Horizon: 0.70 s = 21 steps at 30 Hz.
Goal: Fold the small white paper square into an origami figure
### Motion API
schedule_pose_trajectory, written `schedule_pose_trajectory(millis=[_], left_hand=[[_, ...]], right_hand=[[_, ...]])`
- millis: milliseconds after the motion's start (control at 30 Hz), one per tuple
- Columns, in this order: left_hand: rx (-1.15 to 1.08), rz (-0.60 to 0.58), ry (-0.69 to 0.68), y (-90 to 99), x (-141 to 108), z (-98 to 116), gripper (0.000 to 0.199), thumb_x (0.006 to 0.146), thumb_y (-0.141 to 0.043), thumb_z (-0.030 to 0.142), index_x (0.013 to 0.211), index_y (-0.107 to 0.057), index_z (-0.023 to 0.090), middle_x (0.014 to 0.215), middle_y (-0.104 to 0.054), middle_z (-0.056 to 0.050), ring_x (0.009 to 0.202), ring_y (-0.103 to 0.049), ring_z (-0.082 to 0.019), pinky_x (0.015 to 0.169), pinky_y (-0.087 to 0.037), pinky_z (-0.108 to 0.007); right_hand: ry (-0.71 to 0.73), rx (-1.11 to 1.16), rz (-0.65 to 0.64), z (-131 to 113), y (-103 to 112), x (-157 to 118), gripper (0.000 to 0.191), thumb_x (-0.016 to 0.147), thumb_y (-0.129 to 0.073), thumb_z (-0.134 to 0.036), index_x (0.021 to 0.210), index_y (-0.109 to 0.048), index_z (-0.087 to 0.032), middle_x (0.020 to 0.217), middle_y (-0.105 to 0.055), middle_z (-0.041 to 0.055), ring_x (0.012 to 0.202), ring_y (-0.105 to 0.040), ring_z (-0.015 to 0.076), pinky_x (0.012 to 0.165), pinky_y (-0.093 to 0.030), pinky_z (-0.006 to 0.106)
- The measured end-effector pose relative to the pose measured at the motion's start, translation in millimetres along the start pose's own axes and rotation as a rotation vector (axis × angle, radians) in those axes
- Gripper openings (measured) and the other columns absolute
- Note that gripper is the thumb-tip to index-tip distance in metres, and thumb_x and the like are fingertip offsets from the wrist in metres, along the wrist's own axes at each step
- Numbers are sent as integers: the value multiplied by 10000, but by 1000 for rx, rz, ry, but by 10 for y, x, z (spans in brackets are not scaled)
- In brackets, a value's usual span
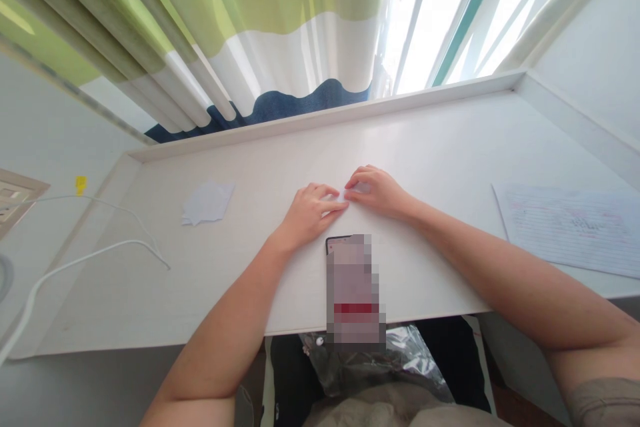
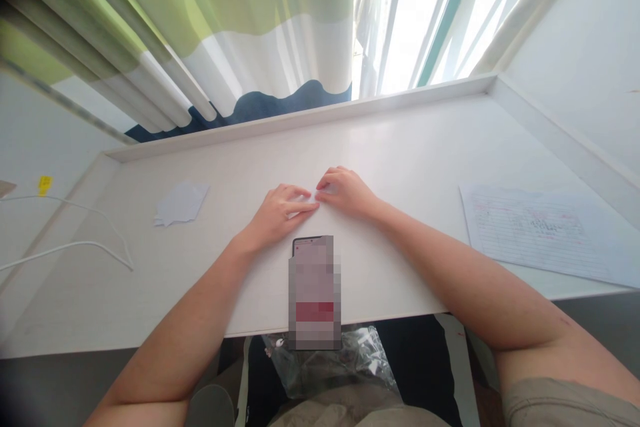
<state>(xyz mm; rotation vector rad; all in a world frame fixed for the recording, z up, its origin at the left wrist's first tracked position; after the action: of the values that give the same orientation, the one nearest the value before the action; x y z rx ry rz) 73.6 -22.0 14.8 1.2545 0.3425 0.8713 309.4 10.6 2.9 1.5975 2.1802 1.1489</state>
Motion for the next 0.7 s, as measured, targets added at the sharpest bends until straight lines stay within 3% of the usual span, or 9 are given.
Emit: schedule_pose_trajectory(millis=[200,400,700], left_hand=[[-30,8,34,23,20,18,214,1095,-659,391,1172,-858,375,1313,-777,-45,1195,-651,-270,1044,-512,-475],[-64,13,56,25,30,24,303,1107,-624,367,1358,-789,332,1223,-795,-59,1113,-657,-260,1021,-510,-446],[74,-14,-11,-10,23,18,274,1125,-591,382,1213,-851,378,1272,-766,-64,1145,-632,-267,982,-514,-438]], right_hand=[[-15,6,20,5,-2,3,34,878,-835,-279,858,-831,-252,1009,-788,77,1026,-683,287,961,-543,445],[-15,33,26,13,-6,8,85,900,-821,-268,817,-839,-260,988,-785,69,999,-678,271,955,-542,435],[-24,39,47,12,-22,15,115,906,-788,-239,802,-834,-260,977,-780,60,990,-673,263,958,-530,430]])
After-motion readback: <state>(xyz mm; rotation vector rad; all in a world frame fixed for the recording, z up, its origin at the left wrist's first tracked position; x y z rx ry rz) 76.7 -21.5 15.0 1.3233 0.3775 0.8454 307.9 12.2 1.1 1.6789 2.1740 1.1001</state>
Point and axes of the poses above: each hand's wrist, its own x-axis towards the middle knuckle, its own y-axis out of the back of the hand, z = x × y, the point moved 1 cm from there along x, towards the middle knuckle
